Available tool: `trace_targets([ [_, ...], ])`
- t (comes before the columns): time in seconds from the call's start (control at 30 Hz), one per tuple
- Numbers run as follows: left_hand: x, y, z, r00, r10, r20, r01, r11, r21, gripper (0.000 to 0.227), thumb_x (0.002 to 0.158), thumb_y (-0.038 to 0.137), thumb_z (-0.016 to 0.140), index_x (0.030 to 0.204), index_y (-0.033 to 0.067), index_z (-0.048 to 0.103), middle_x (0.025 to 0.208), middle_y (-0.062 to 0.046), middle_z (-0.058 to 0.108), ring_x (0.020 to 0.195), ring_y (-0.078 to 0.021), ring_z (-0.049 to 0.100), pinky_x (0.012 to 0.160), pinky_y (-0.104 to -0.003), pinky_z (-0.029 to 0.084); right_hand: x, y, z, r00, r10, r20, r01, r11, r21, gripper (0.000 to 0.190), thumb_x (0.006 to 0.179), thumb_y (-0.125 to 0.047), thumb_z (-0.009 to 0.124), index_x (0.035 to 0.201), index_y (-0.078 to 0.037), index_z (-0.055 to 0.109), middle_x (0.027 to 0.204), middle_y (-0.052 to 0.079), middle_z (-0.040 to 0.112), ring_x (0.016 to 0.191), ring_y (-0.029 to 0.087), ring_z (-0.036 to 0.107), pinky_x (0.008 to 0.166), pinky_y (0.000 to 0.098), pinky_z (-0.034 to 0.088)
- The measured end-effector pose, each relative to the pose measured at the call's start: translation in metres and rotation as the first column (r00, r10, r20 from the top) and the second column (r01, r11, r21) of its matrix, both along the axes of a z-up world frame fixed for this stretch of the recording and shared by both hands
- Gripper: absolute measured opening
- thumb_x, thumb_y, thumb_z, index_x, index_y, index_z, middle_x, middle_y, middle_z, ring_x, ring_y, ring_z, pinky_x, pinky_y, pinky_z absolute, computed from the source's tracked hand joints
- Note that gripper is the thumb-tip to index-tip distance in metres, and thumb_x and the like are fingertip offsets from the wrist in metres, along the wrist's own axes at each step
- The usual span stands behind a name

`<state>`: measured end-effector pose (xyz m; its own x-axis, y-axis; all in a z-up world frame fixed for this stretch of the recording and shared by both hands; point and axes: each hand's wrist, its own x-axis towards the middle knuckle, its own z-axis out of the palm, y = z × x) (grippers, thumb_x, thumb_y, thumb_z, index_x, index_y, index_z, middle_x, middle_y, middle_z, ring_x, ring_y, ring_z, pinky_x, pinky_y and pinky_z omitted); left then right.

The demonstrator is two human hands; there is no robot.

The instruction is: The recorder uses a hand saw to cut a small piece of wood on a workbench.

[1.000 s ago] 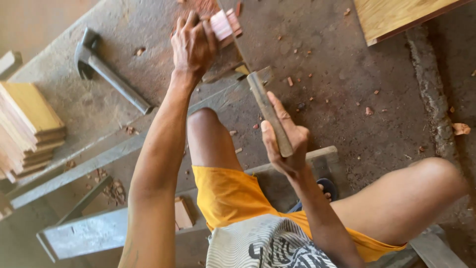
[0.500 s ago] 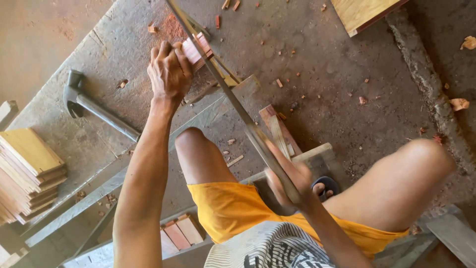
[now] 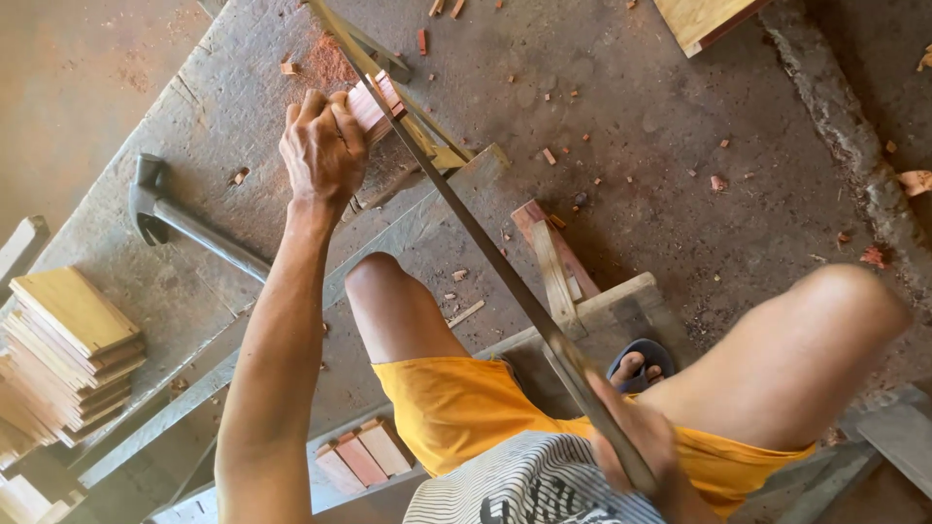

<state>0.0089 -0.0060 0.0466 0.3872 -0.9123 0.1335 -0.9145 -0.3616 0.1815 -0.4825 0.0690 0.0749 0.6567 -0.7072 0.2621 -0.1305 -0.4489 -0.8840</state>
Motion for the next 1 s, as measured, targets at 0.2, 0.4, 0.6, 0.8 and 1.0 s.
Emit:
trace_targets([
  [0.2,0.015,0.000,-0.021,0.991,0.116,-0.071,-0.108,0.989,0.104,0.035,0.108,0.018,0.042,0.106,0.0041,0.074,0.092,-0.016,0.063,0.077,-0.0350,0.059,0.070,-0.048,0.051,0.166,-0.080,-0.031,0.996,0.022,0.089,-0.043,0.970,0.238,0.049,0.094,-0.001,0.066,0.139,0.016,0.057,0.080,0.013,0.064,0.052,0.020,0.063,0.054,0.0339,0.052],
  [0.4,0.000,0.001,0.002,1.000,0.015,-0.014,-0.014,1.000,0.007,0.030,0.108,0.016,0.047,0.108,0.0066,0.076,0.097,-0.016,0.066,0.086,-0.0392,0.062,0.081,-0.052,0.051,0.013,-0.001,-0.006,0.990,-0.021,0.142,0.004,0.993,0.116,0.042,0.094,-0.004,0.057,0.131,0.016,0.053,0.122,0.025,0.067,0.079,0.024,0.072,0.071,0.0337,0.058],
  [0.6,-0.002,-0.002,0.005,1.000,-0.008,-0.019,0.008,1.000,-0.009,0.030,0.106,0.016,0.048,0.107,0.0043,0.075,0.097,-0.017,0.065,0.086,-0.0389,0.061,0.079,-0.051,0.051,0.052,-0.028,-0.035,0.997,0.000,0.081,-0.005,0.998,0.062,0.044,0.093,-0.008,0.058,0.133,0.011,0.054,0.116,0.024,0.070,0.070,0.021,0.069,0.063,0.0329,0.056],
  [0.8,0.000,-0.003,0.007,0.999,-0.046,-0.016,0.046,0.998,-0.039,0.031,0.107,0.016,0.046,0.110,0.0039,0.074,0.098,-0.017,0.065,0.087,-0.0391,0.061,0.079,-0.051,0.051,0.168,-0.062,-0.076,0.943,-0.026,0.333,-0.039,0.981,0.189,0.050,0.099,-0.008,0.060,0.142,0.016,0.050,0.070,0.003,0.064,0.051,0.010,0.061,0.049,0.0275,0.050],
  [1.0,0.000,-0.004,0.005,1.000,-0.011,-0.014,0.011,1.000,-0.013,0.032,0.105,0.015,0.045,0.107,0.0046,0.076,0.095,-0.018,0.066,0.083,-0.0398,0.061,0.078,-0.052,0.050,0.111,-0.048,-0.054,0.976,0.014,0.219,-0.023,0.999,0.039,0.042,0.094,-0.007,0.061,0.130,0.013,0.055,0.120,0.033,0.071,0.065,0.019,0.066,0.061,0.0335,0.054],
])
